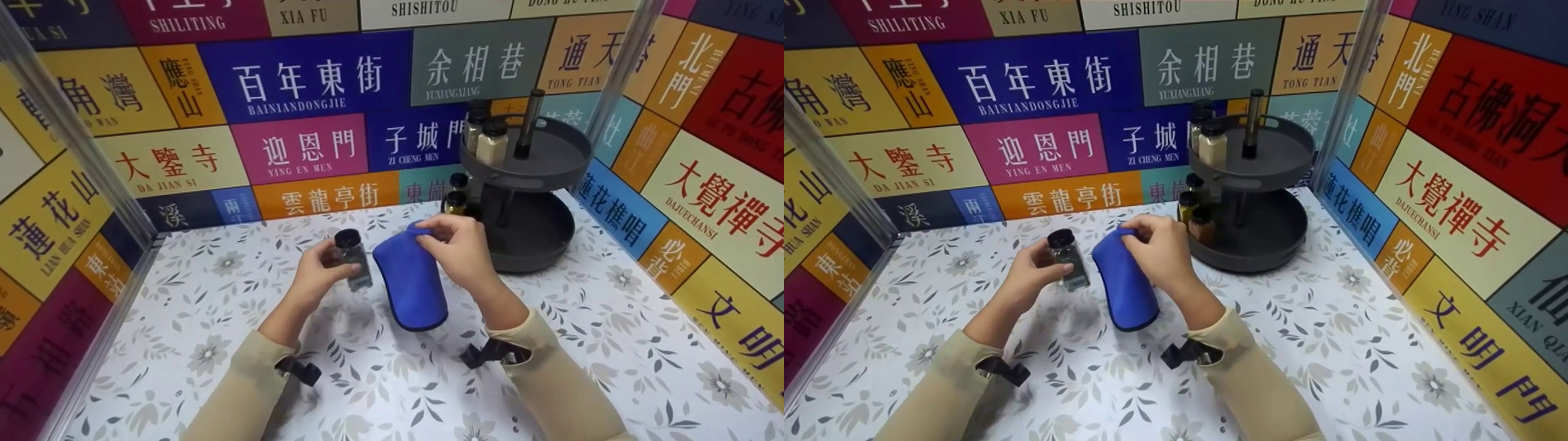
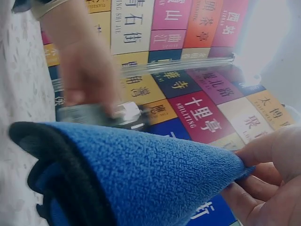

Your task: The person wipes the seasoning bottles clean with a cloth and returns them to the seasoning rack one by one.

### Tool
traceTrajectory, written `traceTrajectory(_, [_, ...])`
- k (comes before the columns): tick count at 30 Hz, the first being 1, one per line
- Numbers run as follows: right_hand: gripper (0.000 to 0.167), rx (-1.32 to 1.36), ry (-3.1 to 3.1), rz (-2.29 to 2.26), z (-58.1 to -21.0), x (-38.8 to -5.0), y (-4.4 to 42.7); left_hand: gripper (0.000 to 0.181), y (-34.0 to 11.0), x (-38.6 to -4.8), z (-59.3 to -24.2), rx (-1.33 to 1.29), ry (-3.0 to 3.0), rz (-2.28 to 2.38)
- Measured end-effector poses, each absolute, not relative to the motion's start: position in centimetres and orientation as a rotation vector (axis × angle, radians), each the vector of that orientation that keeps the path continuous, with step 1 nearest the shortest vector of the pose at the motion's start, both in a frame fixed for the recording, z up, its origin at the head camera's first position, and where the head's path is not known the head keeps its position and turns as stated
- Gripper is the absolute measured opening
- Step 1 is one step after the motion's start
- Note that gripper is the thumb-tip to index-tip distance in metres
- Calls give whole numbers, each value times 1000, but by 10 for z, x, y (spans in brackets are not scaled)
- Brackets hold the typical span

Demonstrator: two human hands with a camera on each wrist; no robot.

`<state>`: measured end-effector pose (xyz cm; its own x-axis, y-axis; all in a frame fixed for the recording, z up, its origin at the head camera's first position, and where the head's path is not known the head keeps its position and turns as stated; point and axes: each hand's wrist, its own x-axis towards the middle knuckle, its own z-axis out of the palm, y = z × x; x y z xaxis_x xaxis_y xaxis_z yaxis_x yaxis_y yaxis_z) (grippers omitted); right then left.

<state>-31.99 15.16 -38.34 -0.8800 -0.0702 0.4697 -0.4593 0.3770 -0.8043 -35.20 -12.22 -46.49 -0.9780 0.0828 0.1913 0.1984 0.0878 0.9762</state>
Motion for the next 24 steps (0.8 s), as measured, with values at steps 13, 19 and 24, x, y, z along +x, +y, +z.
traceTrajectory(13, [18,688,-2098,1580,-407,-309,120,45,-95,-302,-423,-579,-2236,-2121])
traceTrajectory(19, [23,799,-2054,1418,-403,-301,119,33,-93,-296,-418,-446,-2208,-2015])
traceTrajectory(24, [24,861,-2014,1284,-401,-297,120,19,-94,-301,-420,-495,-2233,-1788])
